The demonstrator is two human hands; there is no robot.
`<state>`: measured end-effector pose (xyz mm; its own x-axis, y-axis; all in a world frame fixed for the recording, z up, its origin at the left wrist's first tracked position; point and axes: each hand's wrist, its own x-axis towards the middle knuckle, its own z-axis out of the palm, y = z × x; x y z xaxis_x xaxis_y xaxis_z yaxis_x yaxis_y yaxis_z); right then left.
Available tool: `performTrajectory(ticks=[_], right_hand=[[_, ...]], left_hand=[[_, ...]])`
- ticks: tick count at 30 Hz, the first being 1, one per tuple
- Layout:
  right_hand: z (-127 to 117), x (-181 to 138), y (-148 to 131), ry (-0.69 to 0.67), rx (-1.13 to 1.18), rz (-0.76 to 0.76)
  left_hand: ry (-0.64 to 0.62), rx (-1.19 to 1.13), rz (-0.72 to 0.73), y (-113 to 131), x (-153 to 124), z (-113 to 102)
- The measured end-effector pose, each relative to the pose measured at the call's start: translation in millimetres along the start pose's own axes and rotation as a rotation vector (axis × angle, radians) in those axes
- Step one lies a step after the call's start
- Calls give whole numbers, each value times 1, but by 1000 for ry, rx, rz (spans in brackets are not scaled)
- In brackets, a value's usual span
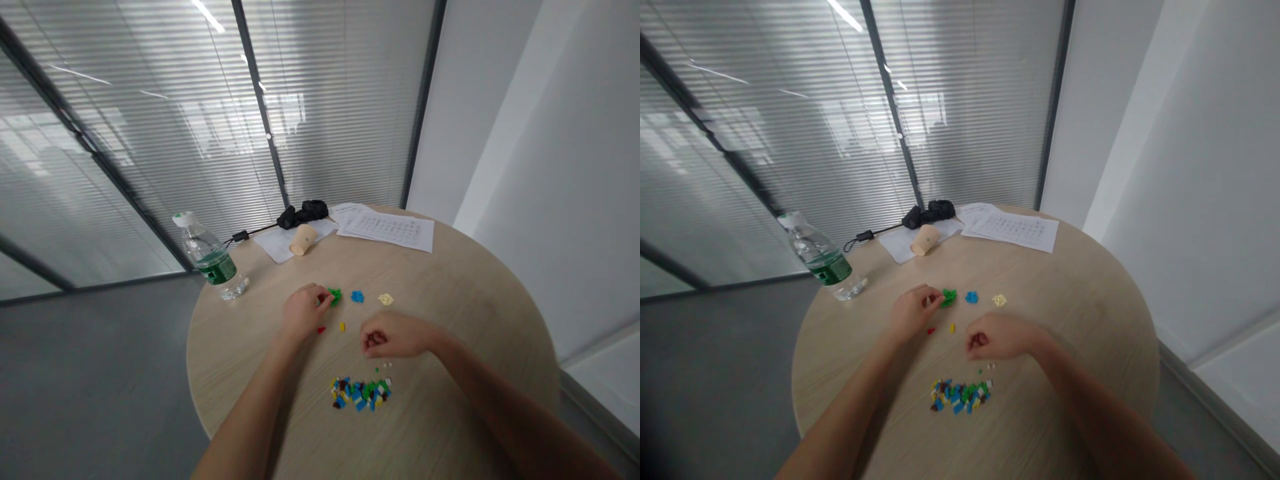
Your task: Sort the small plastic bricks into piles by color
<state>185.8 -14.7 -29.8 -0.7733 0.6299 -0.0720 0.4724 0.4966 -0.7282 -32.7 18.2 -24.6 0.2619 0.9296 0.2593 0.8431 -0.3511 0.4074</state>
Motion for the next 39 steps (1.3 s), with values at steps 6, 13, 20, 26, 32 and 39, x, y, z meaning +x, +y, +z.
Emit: performTrajectory(ticks=[6, 13, 20, 26, 32, 39], right_hand=[[-10, 2, -4, 543, -48, -51], [-7, 4, -3, 595, -89, -115], [-6, 5, -4, 624, -122, -149], [-7, 5, -2, 630, -143, -182], [-5, 5, 0, 626, -173, -130], [-4, 5, 1, 553, -202, -124]], left_hand=[[-249, -478, 170, 17, -4, -1], [-355, -625, 198, 25, -7, 14], [-287, -668, 131, 23, -4, 17], [-239, -549, 126, 22, -4, 13], [-17, 3, 95, 1, 1, 8], [12, 171, -9, -6, 4, 8]])
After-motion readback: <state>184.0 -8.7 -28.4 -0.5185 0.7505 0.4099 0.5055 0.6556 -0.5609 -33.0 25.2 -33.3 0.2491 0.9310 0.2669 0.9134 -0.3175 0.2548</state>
